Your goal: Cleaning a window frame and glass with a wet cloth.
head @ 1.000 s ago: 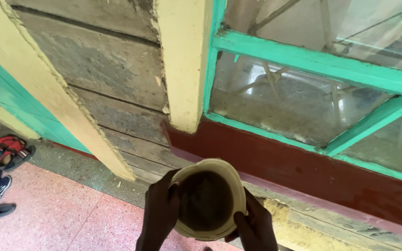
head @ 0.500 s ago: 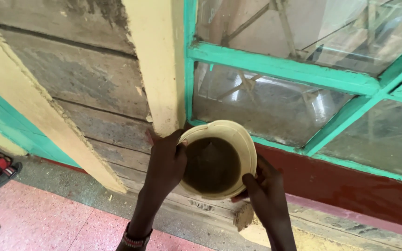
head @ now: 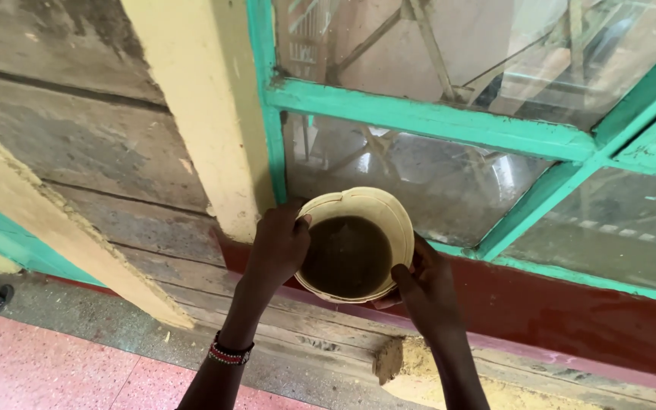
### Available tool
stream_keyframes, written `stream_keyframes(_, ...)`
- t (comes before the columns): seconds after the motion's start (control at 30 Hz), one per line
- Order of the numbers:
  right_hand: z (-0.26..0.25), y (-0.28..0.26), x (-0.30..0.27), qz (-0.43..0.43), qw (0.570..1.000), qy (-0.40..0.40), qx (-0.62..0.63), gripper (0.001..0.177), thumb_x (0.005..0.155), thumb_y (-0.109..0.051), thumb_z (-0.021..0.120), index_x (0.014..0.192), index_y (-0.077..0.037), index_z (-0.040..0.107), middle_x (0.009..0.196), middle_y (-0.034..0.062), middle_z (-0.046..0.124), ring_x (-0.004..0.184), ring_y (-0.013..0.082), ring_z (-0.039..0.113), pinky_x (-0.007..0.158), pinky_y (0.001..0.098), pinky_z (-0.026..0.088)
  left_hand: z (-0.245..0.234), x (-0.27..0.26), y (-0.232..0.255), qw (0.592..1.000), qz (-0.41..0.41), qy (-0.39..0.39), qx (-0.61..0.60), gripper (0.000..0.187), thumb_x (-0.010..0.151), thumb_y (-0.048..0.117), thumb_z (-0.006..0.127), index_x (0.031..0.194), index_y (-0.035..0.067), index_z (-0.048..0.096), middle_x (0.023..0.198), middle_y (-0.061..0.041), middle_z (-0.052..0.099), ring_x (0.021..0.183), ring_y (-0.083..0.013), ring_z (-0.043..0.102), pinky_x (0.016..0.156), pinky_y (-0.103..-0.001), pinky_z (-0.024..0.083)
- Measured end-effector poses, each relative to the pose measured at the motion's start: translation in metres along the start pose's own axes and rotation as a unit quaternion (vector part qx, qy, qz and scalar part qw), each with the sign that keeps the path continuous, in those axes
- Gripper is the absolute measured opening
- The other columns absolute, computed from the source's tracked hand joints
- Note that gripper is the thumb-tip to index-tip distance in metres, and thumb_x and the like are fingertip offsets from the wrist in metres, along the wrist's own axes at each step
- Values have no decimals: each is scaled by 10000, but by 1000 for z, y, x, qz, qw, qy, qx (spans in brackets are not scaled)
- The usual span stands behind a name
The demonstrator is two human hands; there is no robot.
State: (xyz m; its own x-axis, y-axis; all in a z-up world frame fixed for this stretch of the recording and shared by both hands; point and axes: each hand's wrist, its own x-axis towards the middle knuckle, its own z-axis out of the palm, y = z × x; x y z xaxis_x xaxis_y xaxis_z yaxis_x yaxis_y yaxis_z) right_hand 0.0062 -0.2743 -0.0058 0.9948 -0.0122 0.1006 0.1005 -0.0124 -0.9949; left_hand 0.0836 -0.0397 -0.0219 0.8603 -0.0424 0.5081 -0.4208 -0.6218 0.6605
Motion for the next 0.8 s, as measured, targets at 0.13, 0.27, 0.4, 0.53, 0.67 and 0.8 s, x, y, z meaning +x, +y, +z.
stream_keyframes(0.13,2,8,9,-1,1000,-1,3,584,924,-22,507,1504,-36,439,1026,178,748,638,246,763,524,359,647,12,8,-18,1000,-7,7,18,228,931,135,600,1116,16,660,979,-269,672,962,-498,591,817,-598,455)
stream_keyframes(0.27,5,8,19,14,1000,20,-5,565,936,-67,503,1499,-53,453,894,165,751,534,230,723,464,356,645,15,18,-26,1000,21,2,-2,175,921,136,605,1038,23,668,930,-262,693,930,-489,631,794,-584,488)
stream_keyframes(0.4,6,1,20,14,999,22,-21,564,931,-86,498,1493,-50,471,806,151,745,518,201,692,445,346,630,6,22,-9,1000,-9,-21,-2,171,901,126,605,1017,23,676,885,-264,706,883,-491,656,759,-583,507)
stream_keyframes(0.53,2,3,21,25,999,16,-31,582,925,-93,498,1504,-54,457,782,150,747,522,190,687,449,339,621,6,24,-4,999,-35,-37,-14,188,910,131,586,1035,19,670,896,-258,717,878,-466,688,788,-554,542)
stream_keyframes(0.67,-1,3,28,50,997,12,-64,633,915,-107,534,1538,-76,430,778,152,749,532,191,698,462,338,614,3,27,5,999,-39,-29,-6,196,901,177,656,1006,12,675,873,-253,725,873,-450,699,758,-533,551)
stream_keyframes(0.8,-6,9,35,50,996,2,-78,619,909,-109,572,1510,-65,431,822,146,755,569,189,695,490,338,597,1,28,10,999,-25,-21,-33,177,912,159,664,1047,51,703,912,-214,748,881,-413,723,742,-491,571)
